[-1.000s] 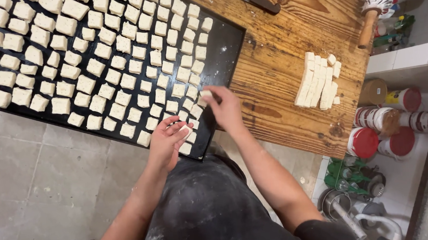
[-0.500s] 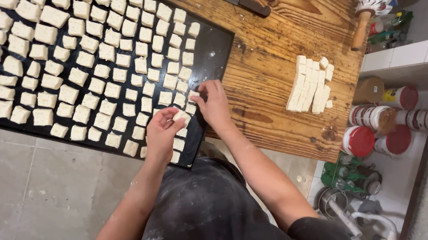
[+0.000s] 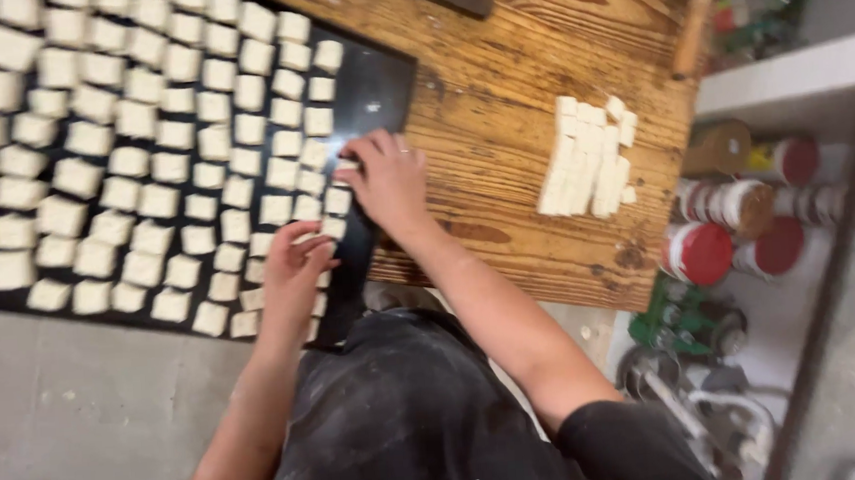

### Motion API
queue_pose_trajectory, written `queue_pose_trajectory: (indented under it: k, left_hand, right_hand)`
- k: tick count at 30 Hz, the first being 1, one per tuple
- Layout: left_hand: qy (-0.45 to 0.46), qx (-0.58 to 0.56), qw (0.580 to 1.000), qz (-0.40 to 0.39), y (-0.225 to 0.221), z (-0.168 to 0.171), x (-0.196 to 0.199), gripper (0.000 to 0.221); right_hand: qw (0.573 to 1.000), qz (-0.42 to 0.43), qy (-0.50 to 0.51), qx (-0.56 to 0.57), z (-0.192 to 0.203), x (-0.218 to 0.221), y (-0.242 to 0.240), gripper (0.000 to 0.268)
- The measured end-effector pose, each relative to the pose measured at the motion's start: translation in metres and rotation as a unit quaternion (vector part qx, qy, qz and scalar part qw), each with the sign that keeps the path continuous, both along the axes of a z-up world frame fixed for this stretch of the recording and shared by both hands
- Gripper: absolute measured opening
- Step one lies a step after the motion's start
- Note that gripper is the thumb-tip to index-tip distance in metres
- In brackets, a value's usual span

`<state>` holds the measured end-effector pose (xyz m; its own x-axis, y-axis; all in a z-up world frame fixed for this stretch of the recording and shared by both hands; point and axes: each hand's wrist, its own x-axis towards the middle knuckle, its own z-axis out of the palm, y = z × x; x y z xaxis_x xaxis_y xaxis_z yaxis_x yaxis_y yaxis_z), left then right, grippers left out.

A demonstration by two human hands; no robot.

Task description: Placing small pieces of dough onto a baking tray in organized rows

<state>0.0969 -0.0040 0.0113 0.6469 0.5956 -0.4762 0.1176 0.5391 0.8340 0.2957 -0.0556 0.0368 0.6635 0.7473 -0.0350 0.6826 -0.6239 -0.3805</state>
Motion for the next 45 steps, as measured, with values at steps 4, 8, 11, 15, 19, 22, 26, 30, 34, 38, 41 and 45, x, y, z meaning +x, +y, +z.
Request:
queue_pose_trajectory:
  k: [4,8,11,15,19,22,26,30,34,38,41,45]
  left_hand:
    - [0.013,0.028,0.999,-0.012,-0.005,0.029,0.003,0.033]
    - [0.020,0.093,0.991,-0.093,-0.025,0.035,0.035,0.031]
    - [-0.027,0.145,0.974,-0.173,-0.056,0.029,0.093,0.037]
    - [-0.059,0.241,0.923,-0.293,-0.134,-0.021,0.197,0.052]
    - [0.110,0.491,0.748,-0.433,-0.175,0.036,0.266,0.074]
    - [0.176,0.543,0.674,-0.469,-0.204,0.023,0.287,0.072]
    - [0.097,0.558,0.722,-0.398,-0.219,0.002,0.287,0.058]
    - [-0.038,0.468,0.816,-0.337,-0.218,-0.034,0.288,0.053]
    - [-0.158,0.151,0.929,-0.298,-0.209,-0.013,0.266,0.079]
    - [-0.206,-0.172,0.942,-0.201,-0.181,-0.011,0.230,0.086]
    - [-0.180,-0.304,0.925,-0.139,-0.150,-0.001,0.195,0.066]
    - [-0.129,-0.278,0.951,-0.033,-0.094,0.028,0.148,0.037]
  right_hand:
    - [0.985,-0.074,0.098,0.119,-0.002,0.039,-0.036,0.024]
    - [0.996,-0.061,-0.009,0.069,0.015,0.145,-0.127,0.033]
    - [0.991,-0.048,-0.065,-0.105,0.033,0.213,-0.185,0.050]
    - [0.975,0.005,0.027,-0.222,0.032,0.258,-0.222,0.066]
    - [0.978,0.054,0.056,-0.195,0.018,0.271,-0.236,0.049]
    - [0.981,0.095,0.058,-0.161,0.017,0.280,-0.240,0.055]
    - [0.984,0.038,0.152,-0.088,0.051,0.265,-0.247,0.053]
    - [0.950,-0.059,0.299,0.071,0.058,0.248,-0.266,0.049]
    - [0.934,-0.078,0.300,0.179,-0.008,0.239,-0.286,0.077]
    - [0.793,-0.250,0.475,0.288,0.015,0.182,-0.230,0.049]
    - [0.738,-0.256,0.536,0.319,0.013,0.156,-0.197,0.036]
    - [0.693,-0.258,0.582,0.340,-0.014,0.119,-0.158,0.025]
